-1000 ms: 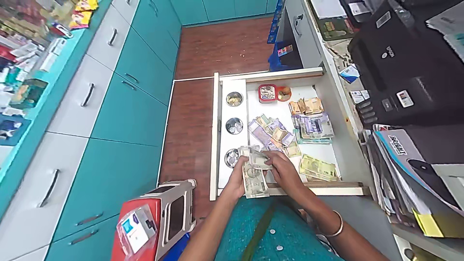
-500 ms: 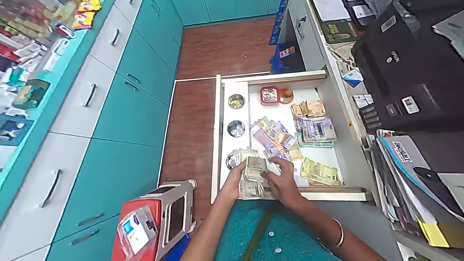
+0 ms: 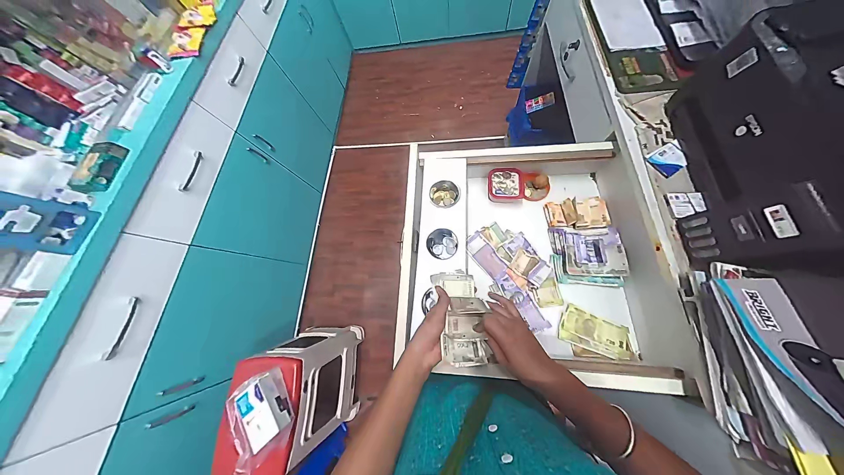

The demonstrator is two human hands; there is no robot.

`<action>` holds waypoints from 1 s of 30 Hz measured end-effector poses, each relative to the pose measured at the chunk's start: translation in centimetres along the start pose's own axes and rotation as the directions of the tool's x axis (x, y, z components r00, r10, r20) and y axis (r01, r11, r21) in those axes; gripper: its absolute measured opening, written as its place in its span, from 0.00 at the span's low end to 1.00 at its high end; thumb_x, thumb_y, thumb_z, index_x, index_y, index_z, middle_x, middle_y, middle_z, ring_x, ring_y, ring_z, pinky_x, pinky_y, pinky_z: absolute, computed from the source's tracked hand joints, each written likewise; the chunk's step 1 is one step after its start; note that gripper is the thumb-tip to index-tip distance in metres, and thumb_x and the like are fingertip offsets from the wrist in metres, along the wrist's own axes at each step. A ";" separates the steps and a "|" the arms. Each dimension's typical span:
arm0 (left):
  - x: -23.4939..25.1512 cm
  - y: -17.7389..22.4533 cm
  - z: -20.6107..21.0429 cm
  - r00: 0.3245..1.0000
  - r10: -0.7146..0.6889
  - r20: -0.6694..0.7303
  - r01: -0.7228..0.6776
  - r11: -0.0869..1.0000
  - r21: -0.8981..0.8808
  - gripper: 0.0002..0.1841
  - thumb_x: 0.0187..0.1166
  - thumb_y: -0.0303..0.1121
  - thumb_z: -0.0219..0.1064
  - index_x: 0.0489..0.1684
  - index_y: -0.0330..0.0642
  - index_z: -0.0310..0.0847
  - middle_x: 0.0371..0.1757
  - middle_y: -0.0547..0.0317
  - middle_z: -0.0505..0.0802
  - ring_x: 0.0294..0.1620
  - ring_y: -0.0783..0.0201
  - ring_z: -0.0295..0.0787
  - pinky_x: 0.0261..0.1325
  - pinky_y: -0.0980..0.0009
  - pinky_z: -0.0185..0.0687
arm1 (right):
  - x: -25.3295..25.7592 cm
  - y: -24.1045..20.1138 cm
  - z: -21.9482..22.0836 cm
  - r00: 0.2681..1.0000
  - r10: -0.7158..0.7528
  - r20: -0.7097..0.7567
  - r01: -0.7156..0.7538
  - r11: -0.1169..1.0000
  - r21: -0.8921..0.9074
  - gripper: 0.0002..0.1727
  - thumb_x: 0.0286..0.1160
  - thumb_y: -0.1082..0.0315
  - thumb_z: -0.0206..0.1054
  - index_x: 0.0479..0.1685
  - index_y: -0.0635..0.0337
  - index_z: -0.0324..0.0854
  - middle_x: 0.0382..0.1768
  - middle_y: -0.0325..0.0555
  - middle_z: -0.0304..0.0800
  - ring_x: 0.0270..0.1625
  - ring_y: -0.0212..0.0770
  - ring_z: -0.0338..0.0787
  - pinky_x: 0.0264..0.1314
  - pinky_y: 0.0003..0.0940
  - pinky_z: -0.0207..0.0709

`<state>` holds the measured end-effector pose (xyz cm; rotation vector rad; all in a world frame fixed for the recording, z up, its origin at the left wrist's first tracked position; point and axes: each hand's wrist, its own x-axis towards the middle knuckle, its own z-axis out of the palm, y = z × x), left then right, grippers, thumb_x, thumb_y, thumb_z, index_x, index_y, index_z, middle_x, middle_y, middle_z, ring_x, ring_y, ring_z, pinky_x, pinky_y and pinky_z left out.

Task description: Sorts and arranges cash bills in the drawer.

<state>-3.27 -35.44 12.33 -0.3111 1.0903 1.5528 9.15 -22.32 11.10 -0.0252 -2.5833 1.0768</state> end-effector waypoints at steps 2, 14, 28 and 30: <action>-0.2 0.4 0.4 1.000 -0.008 -0.010 0.007 1.000 -0.017 0.41 0.88 0.64 0.22 0.76 0.40 0.66 0.52 0.52 0.94 0.52 0.61 0.94 0.55 0.62 0.91 | 0.3 0.2 0.2 0.995 -0.040 0.095 0.038 0.999 0.013 0.08 0.68 0.82 0.61 0.39 0.66 0.85 0.52 0.54 0.95 0.61 0.52 0.94 0.85 0.61 0.62; 2.5 1.0 0.8 0.994 0.005 -0.112 -0.018 0.993 -0.115 0.16 0.93 0.28 0.47 0.68 0.30 0.74 0.47 0.47 0.95 0.42 0.59 0.96 0.50 0.64 0.93 | 2.3 6.8 -0.9 0.982 0.086 0.171 -0.170 0.803 0.571 0.17 0.77 0.63 0.67 0.28 0.69 0.88 0.53 0.48 0.96 0.65 0.36 0.90 0.79 0.42 0.74; 3.7 2.1 0.3 0.993 0.001 -0.121 -0.007 0.998 -0.057 0.16 0.93 0.27 0.46 0.67 0.27 0.75 0.41 0.47 0.95 0.40 0.58 0.96 0.51 0.64 0.92 | 9.9 18.8 -5.4 0.475 0.843 0.253 -0.818 0.528 -0.226 0.16 0.76 0.61 0.72 0.51 0.66 0.89 0.61 0.69 0.85 0.73 0.70 0.75 0.74 0.74 0.56; 3.9 1.8 0.5 0.994 -0.015 -0.107 0.009 0.998 -0.054 0.17 0.93 0.27 0.46 0.67 0.27 0.75 0.41 0.47 0.95 0.40 0.58 0.96 0.51 0.64 0.92 | 9.6 18.7 -5.7 0.493 0.839 0.230 -0.803 0.540 -0.250 0.16 0.82 0.62 0.66 0.54 0.65 0.89 0.60 0.66 0.86 0.72 0.67 0.77 0.77 0.73 0.55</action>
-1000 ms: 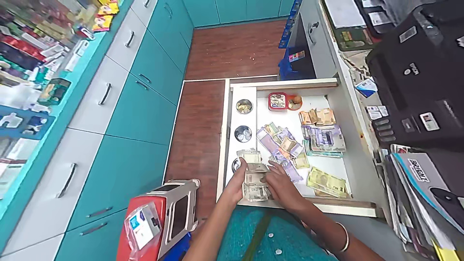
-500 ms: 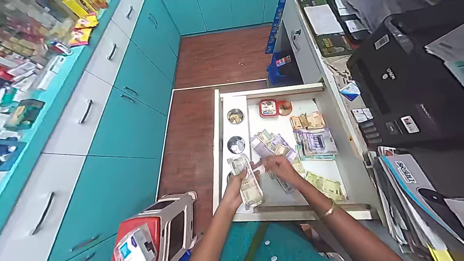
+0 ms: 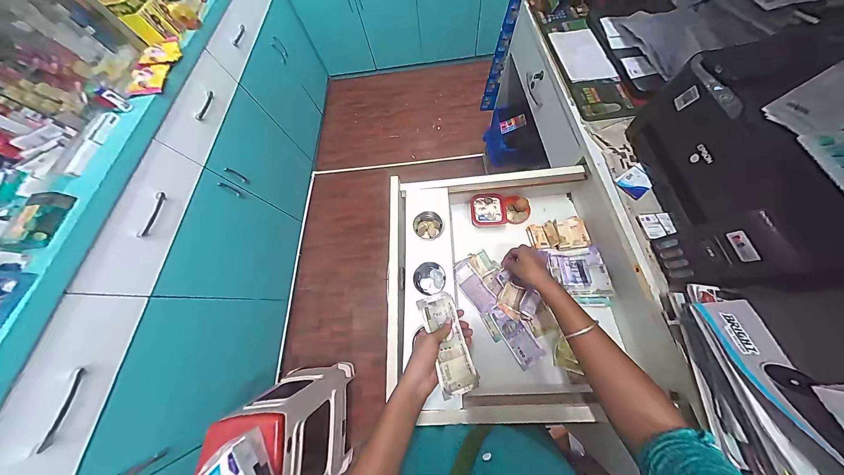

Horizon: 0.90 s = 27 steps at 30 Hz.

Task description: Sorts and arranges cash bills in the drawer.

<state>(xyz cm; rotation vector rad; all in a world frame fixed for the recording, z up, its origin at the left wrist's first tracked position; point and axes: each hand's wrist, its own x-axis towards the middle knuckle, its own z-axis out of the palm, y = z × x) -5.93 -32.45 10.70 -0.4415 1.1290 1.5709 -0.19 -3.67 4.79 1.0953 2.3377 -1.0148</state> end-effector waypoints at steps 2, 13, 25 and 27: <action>0.2 -0.2 0.4 0.999 -0.019 0.028 0.018 1.000 0.010 0.16 0.93 0.27 0.46 0.67 0.28 0.75 0.41 0.47 0.95 0.41 0.58 0.96 0.52 0.63 0.92 | 0.4 0.1 0.4 0.999 0.031 0.014 -0.030 0.998 -0.055 0.18 0.88 0.64 0.57 0.64 0.64 0.84 0.63 0.65 0.87 0.73 0.65 0.80 0.80 0.70 0.55; 0.6 -0.6 0.5 0.998 -0.006 0.056 0.005 1.000 0.029 0.17 0.93 0.28 0.46 0.68 0.27 0.74 0.42 0.46 0.94 0.41 0.57 0.96 0.52 0.62 0.92 | -0.9 1.1 4.4 0.981 0.076 0.179 -0.070 0.997 -0.040 0.29 0.70 0.53 0.77 0.62 0.66 0.83 0.57 0.68 0.87 0.65 0.69 0.84 0.67 0.73 0.68; -0.1 -2.1 2.1 0.999 0.010 0.034 -0.011 1.000 0.023 0.19 0.94 0.35 0.49 0.72 0.28 0.70 0.49 0.44 0.95 0.47 0.58 0.96 0.55 0.65 0.91 | -9.9 -2.0 3.6 0.766 -0.431 -0.478 0.370 0.902 -0.220 0.22 0.78 0.79 0.62 0.70 0.64 0.84 0.41 0.63 0.94 0.48 0.68 0.91 0.60 0.66 0.76; 0.2 -2.5 2.4 1.000 0.003 0.029 -0.002 0.999 -0.035 0.20 0.94 0.37 0.49 0.72 0.29 0.70 0.50 0.44 0.95 0.48 0.58 0.96 0.55 0.65 0.92 | -12.4 -2.2 5.4 0.614 -0.559 -0.557 0.507 0.821 -0.264 0.08 0.74 0.78 0.65 0.44 0.66 0.90 0.35 0.58 0.94 0.42 0.62 0.93 0.51 0.61 0.82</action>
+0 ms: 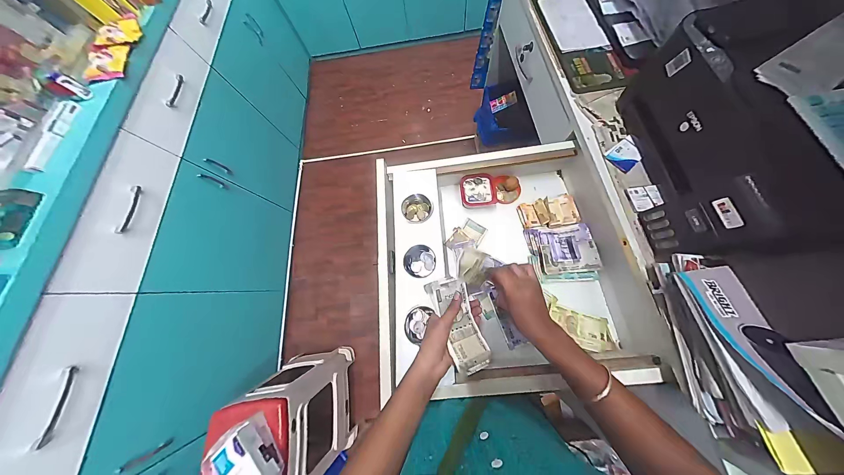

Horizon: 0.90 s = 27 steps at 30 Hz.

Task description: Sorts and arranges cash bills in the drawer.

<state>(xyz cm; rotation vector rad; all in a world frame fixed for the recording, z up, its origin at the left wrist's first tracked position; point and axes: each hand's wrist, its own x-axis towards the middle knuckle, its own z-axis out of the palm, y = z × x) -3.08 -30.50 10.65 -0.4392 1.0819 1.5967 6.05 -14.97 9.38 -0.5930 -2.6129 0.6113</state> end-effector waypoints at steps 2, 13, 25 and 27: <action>0.0 -0.1 0.2 0.999 -0.016 -0.035 0.015 1.000 -0.019 0.21 0.94 0.42 0.50 0.68 0.32 0.73 0.48 0.46 0.95 0.47 0.58 0.96 0.52 0.63 0.93 | -2.4 -1.8 -0.1 0.989 -0.142 -0.029 0.143 0.989 0.033 0.08 0.72 0.78 0.64 0.37 0.61 0.90 0.37 0.51 0.95 0.43 0.55 0.94 0.49 0.54 0.82; -0.2 1.7 0.0 0.997 -0.062 0.034 0.064 0.997 -0.051 0.27 0.95 0.49 0.39 0.64 0.35 0.76 0.45 0.48 0.94 0.46 0.57 0.95 0.51 0.62 0.92 | -6.1 -4.4 -0.6 0.977 -0.206 0.054 0.190 0.957 0.219 0.12 0.78 0.77 0.56 0.46 0.62 0.87 0.56 0.47 0.96 0.62 0.45 0.94 0.74 0.47 0.79; -1.1 1.5 -1.3 0.998 -0.016 0.065 0.012 0.998 0.061 0.26 0.96 0.46 0.37 0.69 0.35 0.73 0.45 0.49 0.96 0.47 0.58 0.96 0.53 0.61 0.93 | -4.5 -4.7 -2.9 0.973 0.202 -0.107 -0.118 0.843 0.525 0.16 0.83 0.71 0.60 0.59 0.74 0.84 0.40 0.46 0.96 0.41 0.24 0.92 0.51 0.19 0.84; -1.5 1.8 -0.8 0.999 -0.028 -0.019 0.030 0.991 0.129 0.23 0.95 0.45 0.42 0.70 0.36 0.69 0.45 0.49 0.95 0.46 0.59 0.96 0.52 0.61 0.93 | -4.7 -4.6 -2.6 0.991 -0.031 -0.132 0.080 0.920 0.383 0.15 0.86 0.71 0.55 0.55 0.67 0.87 0.56 0.53 0.96 0.63 0.38 0.93 0.72 0.31 0.80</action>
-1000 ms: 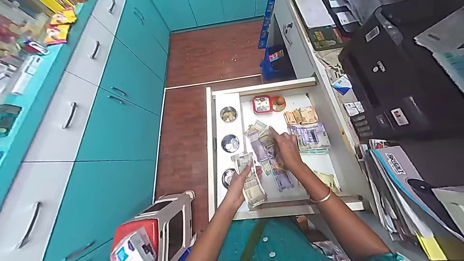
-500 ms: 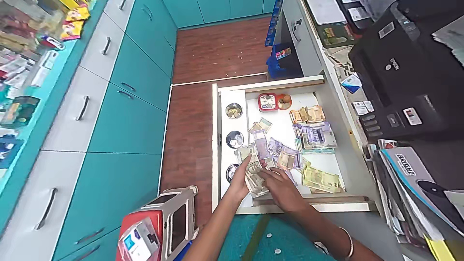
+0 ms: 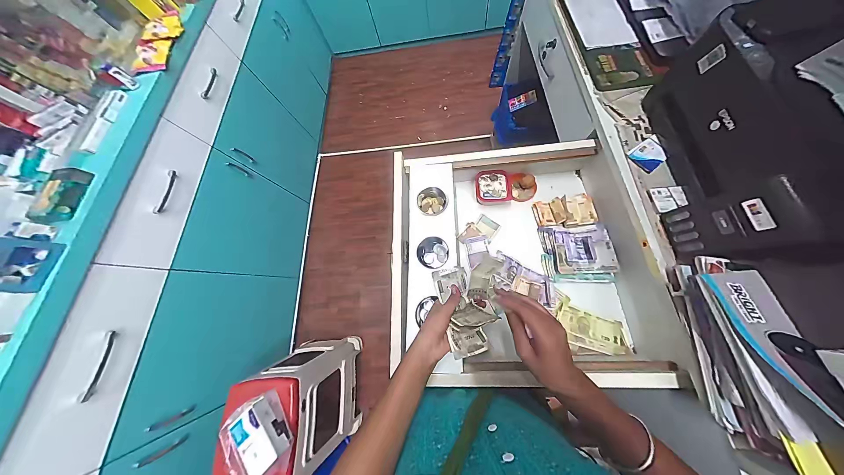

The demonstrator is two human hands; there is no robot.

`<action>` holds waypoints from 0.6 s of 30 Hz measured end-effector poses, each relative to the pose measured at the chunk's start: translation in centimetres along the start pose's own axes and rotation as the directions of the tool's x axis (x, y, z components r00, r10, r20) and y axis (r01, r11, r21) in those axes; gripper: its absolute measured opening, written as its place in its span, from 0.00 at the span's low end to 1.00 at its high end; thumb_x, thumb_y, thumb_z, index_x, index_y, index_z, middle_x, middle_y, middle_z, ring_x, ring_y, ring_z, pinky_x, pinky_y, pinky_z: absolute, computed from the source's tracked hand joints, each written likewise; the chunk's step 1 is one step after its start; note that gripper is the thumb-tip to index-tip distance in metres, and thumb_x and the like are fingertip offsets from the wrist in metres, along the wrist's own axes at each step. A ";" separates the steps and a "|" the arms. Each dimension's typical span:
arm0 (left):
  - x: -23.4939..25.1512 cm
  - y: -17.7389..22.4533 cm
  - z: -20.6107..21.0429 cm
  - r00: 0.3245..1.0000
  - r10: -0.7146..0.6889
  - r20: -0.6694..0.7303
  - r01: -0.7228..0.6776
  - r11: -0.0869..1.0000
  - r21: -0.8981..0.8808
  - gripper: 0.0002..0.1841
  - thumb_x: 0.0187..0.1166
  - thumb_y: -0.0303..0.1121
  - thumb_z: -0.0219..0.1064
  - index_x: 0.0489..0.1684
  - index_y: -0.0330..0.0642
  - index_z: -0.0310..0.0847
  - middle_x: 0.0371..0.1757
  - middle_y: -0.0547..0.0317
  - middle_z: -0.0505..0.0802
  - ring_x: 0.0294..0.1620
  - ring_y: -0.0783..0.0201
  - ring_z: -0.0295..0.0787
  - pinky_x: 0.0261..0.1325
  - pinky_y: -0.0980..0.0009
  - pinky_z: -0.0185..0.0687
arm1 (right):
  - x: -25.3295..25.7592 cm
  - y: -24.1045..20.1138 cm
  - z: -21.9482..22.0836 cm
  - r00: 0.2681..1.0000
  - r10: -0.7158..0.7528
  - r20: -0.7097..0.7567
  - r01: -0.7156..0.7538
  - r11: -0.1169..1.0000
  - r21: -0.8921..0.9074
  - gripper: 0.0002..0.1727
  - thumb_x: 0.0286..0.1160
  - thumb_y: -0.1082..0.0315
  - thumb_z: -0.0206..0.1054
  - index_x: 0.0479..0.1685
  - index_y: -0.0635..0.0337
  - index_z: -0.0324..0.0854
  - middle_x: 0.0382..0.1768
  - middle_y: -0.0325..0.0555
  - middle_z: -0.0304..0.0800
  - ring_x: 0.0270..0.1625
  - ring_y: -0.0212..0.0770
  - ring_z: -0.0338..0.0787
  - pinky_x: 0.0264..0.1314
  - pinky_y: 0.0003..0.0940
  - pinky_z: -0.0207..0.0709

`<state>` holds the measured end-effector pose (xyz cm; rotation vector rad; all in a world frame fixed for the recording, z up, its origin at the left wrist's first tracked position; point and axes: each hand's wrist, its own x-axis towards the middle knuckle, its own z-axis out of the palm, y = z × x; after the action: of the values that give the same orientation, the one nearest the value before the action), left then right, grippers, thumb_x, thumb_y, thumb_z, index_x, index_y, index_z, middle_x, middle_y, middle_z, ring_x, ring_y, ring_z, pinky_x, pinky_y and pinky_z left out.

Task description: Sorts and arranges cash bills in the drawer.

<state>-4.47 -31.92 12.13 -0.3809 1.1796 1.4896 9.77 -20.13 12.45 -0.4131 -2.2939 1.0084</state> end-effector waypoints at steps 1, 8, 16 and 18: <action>-0.1 0.1 0.1 1.000 0.002 -0.012 -0.001 0.999 0.035 0.23 0.95 0.45 0.42 0.73 0.36 0.65 0.47 0.49 0.94 0.47 0.60 0.95 0.52 0.61 0.92 | -0.1 0.0 0.3 0.995 -0.080 0.061 0.084 0.995 -0.055 0.16 0.84 0.72 0.54 0.53 0.65 0.88 0.58 0.54 0.95 0.67 0.45 0.92 0.77 0.38 0.78; 0.3 -0.3 -0.7 0.974 0.159 0.159 -0.183 0.972 0.149 0.29 0.93 0.47 0.33 0.77 0.29 0.58 0.53 0.51 0.91 0.51 0.65 0.92 0.57 0.66 0.90 | -0.7 -1.5 1.4 0.844 -0.073 0.531 0.184 0.970 -0.159 0.09 0.66 0.79 0.69 0.43 0.65 0.89 0.65 0.61 0.89 0.73 0.62 0.86 0.77 0.72 0.67; 0.0 0.0 -0.8 0.954 0.161 0.253 -0.241 0.914 0.328 0.20 0.87 0.30 0.58 0.74 0.29 0.68 0.45 0.58 0.93 0.46 0.69 0.92 0.58 0.69 0.88 | 0.9 -2.1 0.4 0.617 0.071 0.784 -0.122 0.993 0.006 0.27 0.81 0.49 0.67 0.63 0.65 0.83 0.78 0.70 0.75 0.90 0.67 0.61 0.89 0.77 0.30; -0.6 0.4 -0.2 0.976 0.143 0.164 -0.197 0.900 0.389 0.17 0.92 0.32 0.53 0.70 0.33 0.74 0.45 0.60 0.92 0.44 0.73 0.90 0.55 0.71 0.87 | 1.6 -1.9 -0.7 0.723 0.116 0.681 -0.200 0.979 0.046 0.25 0.78 0.50 0.70 0.59 0.64 0.87 0.72 0.60 0.85 0.83 0.58 0.76 0.90 0.71 0.46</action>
<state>-4.71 -32.33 12.70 0.1052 1.4024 1.3496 8.89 -20.17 14.87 -0.2060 -2.8493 1.5793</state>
